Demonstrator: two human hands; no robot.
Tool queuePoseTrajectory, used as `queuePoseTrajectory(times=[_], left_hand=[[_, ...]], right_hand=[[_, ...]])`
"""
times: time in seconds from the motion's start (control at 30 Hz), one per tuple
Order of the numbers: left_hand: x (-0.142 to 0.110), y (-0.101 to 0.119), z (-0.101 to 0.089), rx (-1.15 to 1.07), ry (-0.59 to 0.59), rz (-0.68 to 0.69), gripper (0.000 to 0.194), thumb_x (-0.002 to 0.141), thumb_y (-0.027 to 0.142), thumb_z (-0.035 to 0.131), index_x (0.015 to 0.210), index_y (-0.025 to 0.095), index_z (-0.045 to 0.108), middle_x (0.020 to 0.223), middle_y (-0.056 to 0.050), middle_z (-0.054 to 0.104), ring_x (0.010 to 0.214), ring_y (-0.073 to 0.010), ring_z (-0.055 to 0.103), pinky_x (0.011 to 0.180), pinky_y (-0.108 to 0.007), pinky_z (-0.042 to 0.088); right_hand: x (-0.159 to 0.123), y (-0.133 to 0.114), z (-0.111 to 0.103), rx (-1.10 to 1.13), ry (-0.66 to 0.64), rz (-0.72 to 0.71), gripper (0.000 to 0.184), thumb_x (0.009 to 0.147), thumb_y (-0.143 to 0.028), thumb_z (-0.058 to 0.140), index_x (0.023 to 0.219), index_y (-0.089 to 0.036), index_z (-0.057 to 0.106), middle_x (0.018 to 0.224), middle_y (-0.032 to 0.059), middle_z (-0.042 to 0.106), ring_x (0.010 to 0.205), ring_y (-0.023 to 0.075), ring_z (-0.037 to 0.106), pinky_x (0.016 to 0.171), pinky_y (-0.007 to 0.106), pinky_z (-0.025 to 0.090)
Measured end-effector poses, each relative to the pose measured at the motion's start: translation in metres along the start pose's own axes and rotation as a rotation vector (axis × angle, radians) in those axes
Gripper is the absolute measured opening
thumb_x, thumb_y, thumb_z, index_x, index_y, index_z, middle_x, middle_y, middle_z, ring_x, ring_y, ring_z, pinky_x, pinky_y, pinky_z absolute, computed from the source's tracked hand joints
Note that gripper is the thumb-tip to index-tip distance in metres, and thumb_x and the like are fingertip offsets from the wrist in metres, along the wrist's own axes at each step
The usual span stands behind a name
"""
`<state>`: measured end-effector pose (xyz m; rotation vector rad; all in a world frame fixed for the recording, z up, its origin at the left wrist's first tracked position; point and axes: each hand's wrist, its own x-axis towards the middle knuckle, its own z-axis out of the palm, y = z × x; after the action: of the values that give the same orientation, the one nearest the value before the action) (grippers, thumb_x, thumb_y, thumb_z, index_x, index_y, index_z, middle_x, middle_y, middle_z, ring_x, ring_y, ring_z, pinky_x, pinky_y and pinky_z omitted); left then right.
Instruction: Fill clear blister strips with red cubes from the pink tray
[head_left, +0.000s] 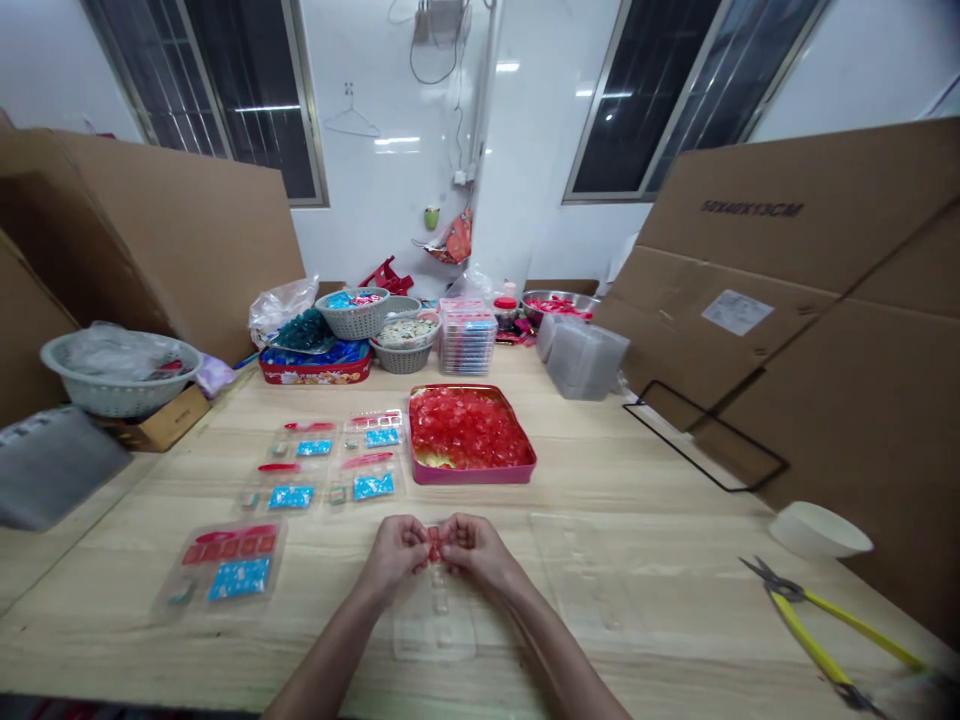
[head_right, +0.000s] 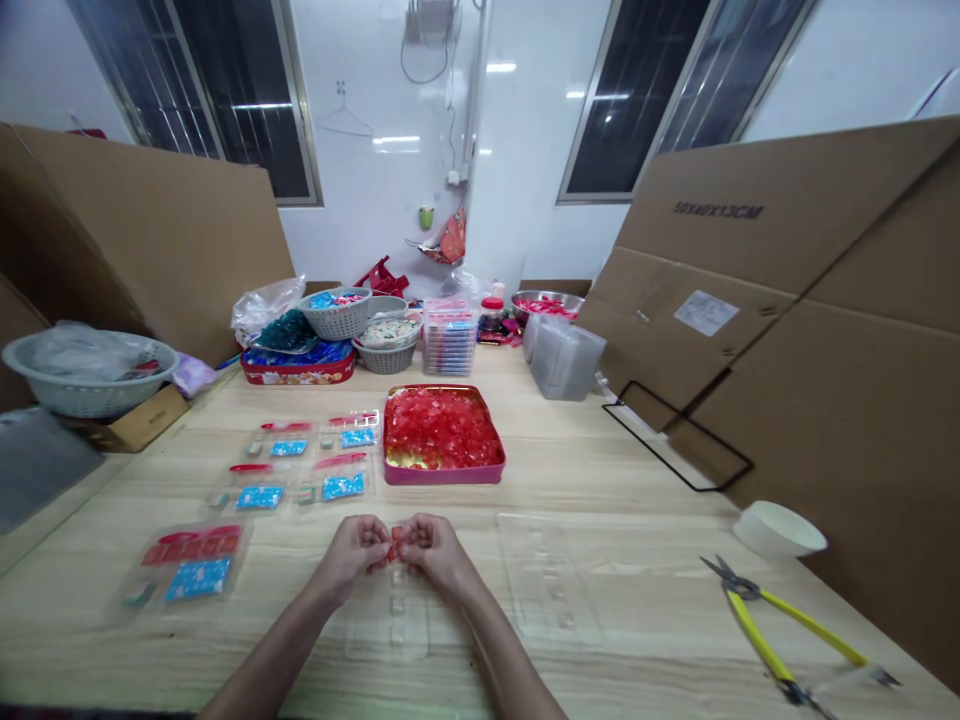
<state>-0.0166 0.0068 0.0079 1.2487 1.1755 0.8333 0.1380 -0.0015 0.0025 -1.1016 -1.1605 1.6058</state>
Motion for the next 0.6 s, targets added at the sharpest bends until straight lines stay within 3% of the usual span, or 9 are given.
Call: queuePoseTrajectory(times=[0.2, 0.37, 0.6], left_hand=[[0.013, -0.009, 0.003, 0.302, 0.093, 0.071, 0.009, 0.056, 0.009, 0.053, 0.057, 0.018, 0.052, 0.048, 0.005, 0.048, 0.049, -0.0110, 0.045, 0.050, -0.022, 0.029], [0.013, -0.010, 0.008, 0.480, 0.119, 0.146, 0.017, 0.061, 0.002, 0.048, 0.058, 0.019, 0.051, 0.052, 0.005, 0.047, 0.053, -0.0122, 0.045, 0.055, -0.023, 0.028], [0.007, -0.015, 0.017, 0.592, 0.089, 0.255, 0.017, 0.069, 0.003, 0.044, 0.066, 0.020, 0.050, 0.061, -0.002, 0.056, 0.060, -0.0173, 0.052, 0.059, -0.026, 0.030]], right_hand=[[0.005, 0.007, 0.002, -0.404, 0.133, -0.022, 0.006, 0.060, -0.015, 0.054, 0.062, -0.018, 0.050, 0.048, -0.0049, 0.054, 0.043, 0.0108, 0.049, 0.044, 0.021, 0.035], [0.003, -0.002, 0.000, -0.559, 0.152, -0.085, 0.013, 0.057, -0.006, 0.049, 0.056, -0.018, 0.053, 0.048, -0.0033, 0.055, 0.049, 0.0127, 0.052, 0.050, 0.022, 0.034], [-0.008, -0.010, 0.005, -1.125, 0.132, -0.221, 0.021, 0.066, -0.005, 0.044, 0.066, -0.016, 0.063, 0.068, 0.0081, 0.068, 0.066, 0.0191, 0.060, 0.059, 0.026, 0.035]])
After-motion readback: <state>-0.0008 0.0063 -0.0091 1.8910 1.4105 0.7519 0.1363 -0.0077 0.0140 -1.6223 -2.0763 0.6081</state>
